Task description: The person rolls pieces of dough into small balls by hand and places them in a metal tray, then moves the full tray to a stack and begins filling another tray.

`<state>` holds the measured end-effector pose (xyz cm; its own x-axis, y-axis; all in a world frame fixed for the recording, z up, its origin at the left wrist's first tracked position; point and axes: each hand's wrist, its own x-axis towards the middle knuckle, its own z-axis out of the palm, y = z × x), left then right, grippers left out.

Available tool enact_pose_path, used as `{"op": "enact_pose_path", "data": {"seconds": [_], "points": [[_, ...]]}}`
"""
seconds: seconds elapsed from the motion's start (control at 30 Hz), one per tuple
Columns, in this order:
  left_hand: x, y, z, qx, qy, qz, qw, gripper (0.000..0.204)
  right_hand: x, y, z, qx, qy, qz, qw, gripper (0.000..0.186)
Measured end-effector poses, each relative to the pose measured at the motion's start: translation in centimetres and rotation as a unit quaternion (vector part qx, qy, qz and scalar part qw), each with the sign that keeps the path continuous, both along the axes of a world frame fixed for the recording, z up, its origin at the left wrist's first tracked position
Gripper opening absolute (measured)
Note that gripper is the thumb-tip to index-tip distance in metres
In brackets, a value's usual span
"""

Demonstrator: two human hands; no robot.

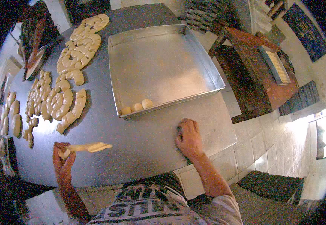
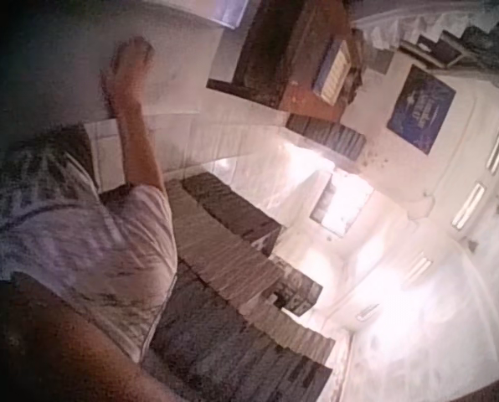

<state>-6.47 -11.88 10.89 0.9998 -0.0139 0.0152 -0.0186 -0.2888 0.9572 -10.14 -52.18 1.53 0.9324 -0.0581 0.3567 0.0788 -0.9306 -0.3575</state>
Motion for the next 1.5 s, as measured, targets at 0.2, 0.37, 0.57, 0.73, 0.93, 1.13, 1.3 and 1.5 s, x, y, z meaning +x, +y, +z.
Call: {"op": "enact_pose_path", "data": {"seconds": [0.2, 0.37, 0.57, 0.73, 0.93, 1.13, 1.3, 1.5], "points": [[1.8, -3.5, -4.5, 0.075, 0.116, -0.094, 0.986, 0.020, 6.8, -2.5, 7.6, 0.397, -0.078, -0.047, 0.913, 0.027], [1.9, -2.9, -8.3, 0.165, 0.008, -0.079, 0.983, 0.015, 12.8, 0.5, 5.6, 0.127, 0.087, 0.088, 0.984, 0.030], [2.0, -0.3, -7.2, 0.155, 0.100, -0.094, 0.978, 0.017, 6.1, 15.9, 2.1, 0.071, 0.016, 0.297, 0.952, 0.042], [3.1, 9.6, -8.2, 0.098, -0.019, 0.043, 0.994, 0.025, 3.7, 14.5, -1.0, 0.126, 0.069, 0.239, 0.960, 0.035], [0.8, 17.9, -8.0, -0.166, 0.086, 0.157, 0.970, 0.034, -3.3, 6.2, 1.2, 0.013, 0.064, -0.017, 0.998, 0.028], [3.2, 1.9, -5.6, -0.102, 0.083, -0.080, 0.988, 0.036, 2.3, 6.9, -2.3, -0.042, 0.018, -0.080, 0.996, 0.039], [3.4, 2.1, -4.2, -0.121, 0.109, -0.046, 0.986, 0.015, -1.1, 1.6, -0.8, -0.095, 0.160, -0.153, 0.971, 0.038], [5.7, -7.2, -3.4, -0.049, 0.076, -0.160, 0.983, 0.018, 3.3, 3.3, -2.8, 0.025, -0.009, -0.056, 0.998, 0.032]]}}
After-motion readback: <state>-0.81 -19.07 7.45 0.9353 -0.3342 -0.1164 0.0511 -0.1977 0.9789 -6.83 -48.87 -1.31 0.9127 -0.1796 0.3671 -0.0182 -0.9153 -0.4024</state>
